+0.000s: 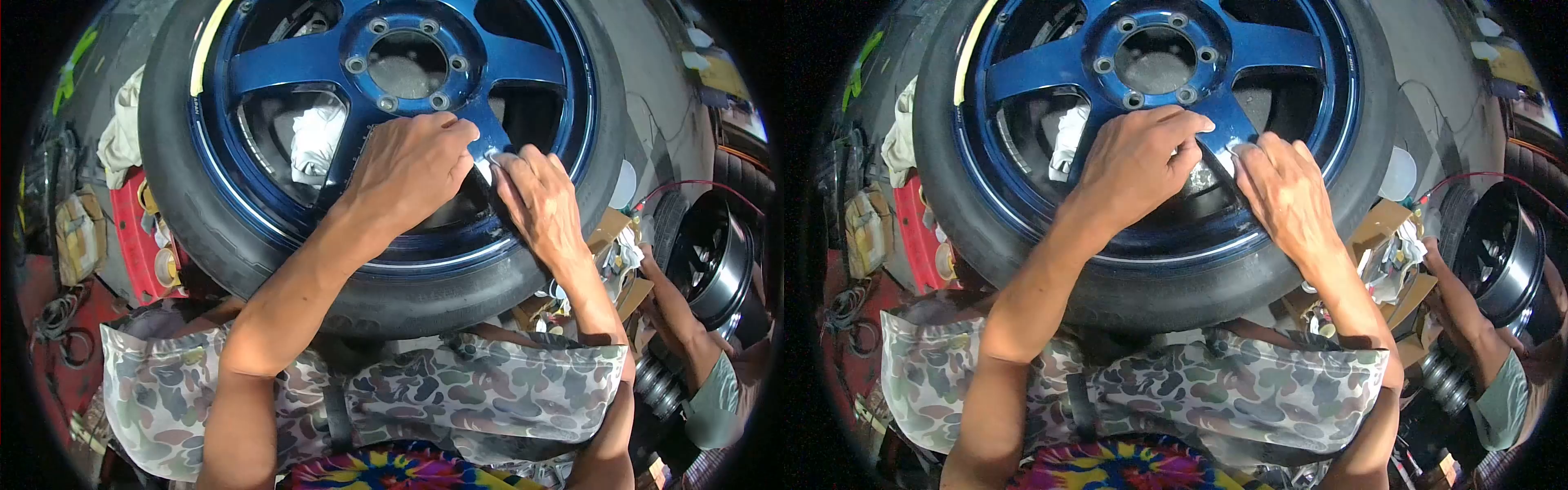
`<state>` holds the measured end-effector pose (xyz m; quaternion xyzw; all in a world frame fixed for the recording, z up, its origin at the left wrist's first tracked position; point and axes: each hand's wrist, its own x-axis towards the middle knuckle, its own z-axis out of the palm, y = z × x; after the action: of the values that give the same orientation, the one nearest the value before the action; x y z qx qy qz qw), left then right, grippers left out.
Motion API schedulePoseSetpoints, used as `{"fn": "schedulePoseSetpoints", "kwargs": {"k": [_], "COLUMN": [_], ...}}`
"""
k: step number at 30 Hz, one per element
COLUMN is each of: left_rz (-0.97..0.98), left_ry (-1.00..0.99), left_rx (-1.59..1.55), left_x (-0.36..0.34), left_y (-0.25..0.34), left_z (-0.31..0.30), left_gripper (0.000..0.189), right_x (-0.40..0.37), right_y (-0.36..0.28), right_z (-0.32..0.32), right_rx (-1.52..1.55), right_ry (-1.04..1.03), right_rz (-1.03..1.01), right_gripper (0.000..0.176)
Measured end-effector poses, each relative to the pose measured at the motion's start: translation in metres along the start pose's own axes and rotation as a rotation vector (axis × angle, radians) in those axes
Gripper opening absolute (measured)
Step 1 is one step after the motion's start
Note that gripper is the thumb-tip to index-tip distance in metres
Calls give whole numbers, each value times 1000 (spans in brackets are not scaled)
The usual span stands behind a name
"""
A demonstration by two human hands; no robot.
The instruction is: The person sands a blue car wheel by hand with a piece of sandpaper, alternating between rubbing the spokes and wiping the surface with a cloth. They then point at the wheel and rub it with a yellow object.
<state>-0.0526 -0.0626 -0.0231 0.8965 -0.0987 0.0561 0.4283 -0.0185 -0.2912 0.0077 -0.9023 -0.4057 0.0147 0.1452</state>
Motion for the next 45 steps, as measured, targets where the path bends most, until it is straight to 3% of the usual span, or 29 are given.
{"fn": "schedulePoseSetpoints", "kwargs": {"k": [21, 31, 33, 39, 45], "left_rz": [-1, -15, -19, -38, -25], "left_ry": [9, -16, -17, -27, -46], "left_rx": [-7, 12, 20, -17, -21], "left_x": [1, -1, 0, 0, 1], "left_y": [2, 0, 0, 0, 4], "left_z": [2, 1, -1, -1, 0], "left_gripper": [19, 20, 20, 16, 19], "right_x": [1, -2, -5, -10, -5], "right_y": [4, 11, 11, 4, -5], "right_z": [-4, -2, -2, 0, 4], "right_rx": [114, 97, 85, 183, -19], "right_ry": [-24, 23, -45, 29, 46], "right_rz": [42, -39, 12, 59, 47], "right_gripper": [15, 17, 18, 20, 24]}}
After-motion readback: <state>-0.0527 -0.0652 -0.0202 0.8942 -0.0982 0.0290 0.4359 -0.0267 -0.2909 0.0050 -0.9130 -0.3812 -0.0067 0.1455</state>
